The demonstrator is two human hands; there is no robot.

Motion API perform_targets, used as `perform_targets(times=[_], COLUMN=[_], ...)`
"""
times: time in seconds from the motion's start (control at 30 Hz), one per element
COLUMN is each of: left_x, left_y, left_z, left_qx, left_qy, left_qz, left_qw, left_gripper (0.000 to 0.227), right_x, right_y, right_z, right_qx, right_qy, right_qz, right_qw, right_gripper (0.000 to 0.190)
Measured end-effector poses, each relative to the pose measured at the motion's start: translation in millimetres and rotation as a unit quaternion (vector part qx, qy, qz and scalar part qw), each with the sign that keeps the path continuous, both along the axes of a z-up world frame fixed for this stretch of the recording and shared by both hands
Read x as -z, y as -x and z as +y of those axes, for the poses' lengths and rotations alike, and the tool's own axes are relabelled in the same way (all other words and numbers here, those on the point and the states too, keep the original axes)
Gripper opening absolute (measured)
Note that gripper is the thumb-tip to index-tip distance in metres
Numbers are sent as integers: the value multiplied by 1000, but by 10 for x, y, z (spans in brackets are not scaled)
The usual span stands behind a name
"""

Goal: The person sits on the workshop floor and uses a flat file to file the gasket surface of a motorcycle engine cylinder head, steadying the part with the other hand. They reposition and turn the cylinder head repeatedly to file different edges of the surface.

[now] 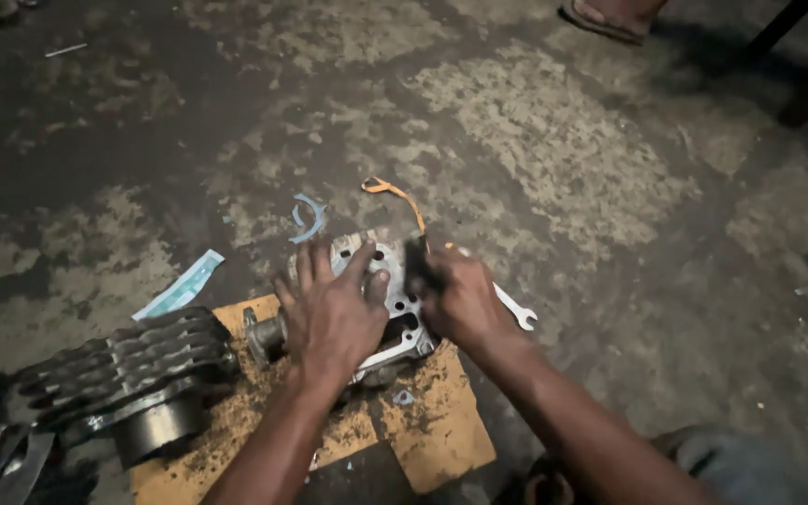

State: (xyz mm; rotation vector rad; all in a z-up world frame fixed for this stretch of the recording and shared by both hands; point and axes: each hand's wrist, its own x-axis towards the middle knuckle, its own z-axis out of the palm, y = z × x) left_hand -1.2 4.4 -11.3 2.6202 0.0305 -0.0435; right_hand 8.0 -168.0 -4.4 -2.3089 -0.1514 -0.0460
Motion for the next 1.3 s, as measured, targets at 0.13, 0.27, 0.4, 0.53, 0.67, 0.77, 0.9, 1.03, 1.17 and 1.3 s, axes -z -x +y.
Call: perform_targets(times=[0.13, 0.27, 0.4, 0.53, 0.67, 0.77, 0.9, 1.03, 1.17, 1.3], left_x=[-27, 7, -93, -92, -1, -58, -180, 39, 129, 5], left_y=[-5, 3, -80, -79, -72, -82, -23, -104, -116, -135], left_z=[4, 45, 95, 94, 146, 106, 138, 179, 132, 98], left_qx=[2, -9, -4, -19, -30, -34, -41, -50, -27, -26], left_qy=[-10, 5, 4, 14, 42, 56, 74, 66, 45, 38], left_qz=[36, 20, 49, 65, 39, 36, 38, 25, 5, 43], left_qw=[999, 1000, 999, 998, 998, 997, 996, 996, 999, 998], left_gripper=[52, 51, 48, 45, 42, 42, 42, 40, 43, 48], right_x=[107, 180, 273, 196, 225, 192, 219, 11, 107, 0], right_y=[146, 251, 289, 359, 383, 352, 379, 248, -37, -161], right_z=[-102, 107, 133, 273, 319, 232, 125, 83, -224, -206], right_qx=[-67, -3, -11, 64, 46, 61, 19, 142, 124, -1], right_qy=[82, 61, 95, 25, 103, 64, 132, 74, 69, 148], right_qz=[-121, -132, -189, -194, -164, -204, -226, -64, -15, -15], right_qw=[987, 989, 977, 979, 980, 975, 965, 985, 990, 989], right_gripper=[14, 13, 5, 9, 10, 13, 22, 18, 21, 19])
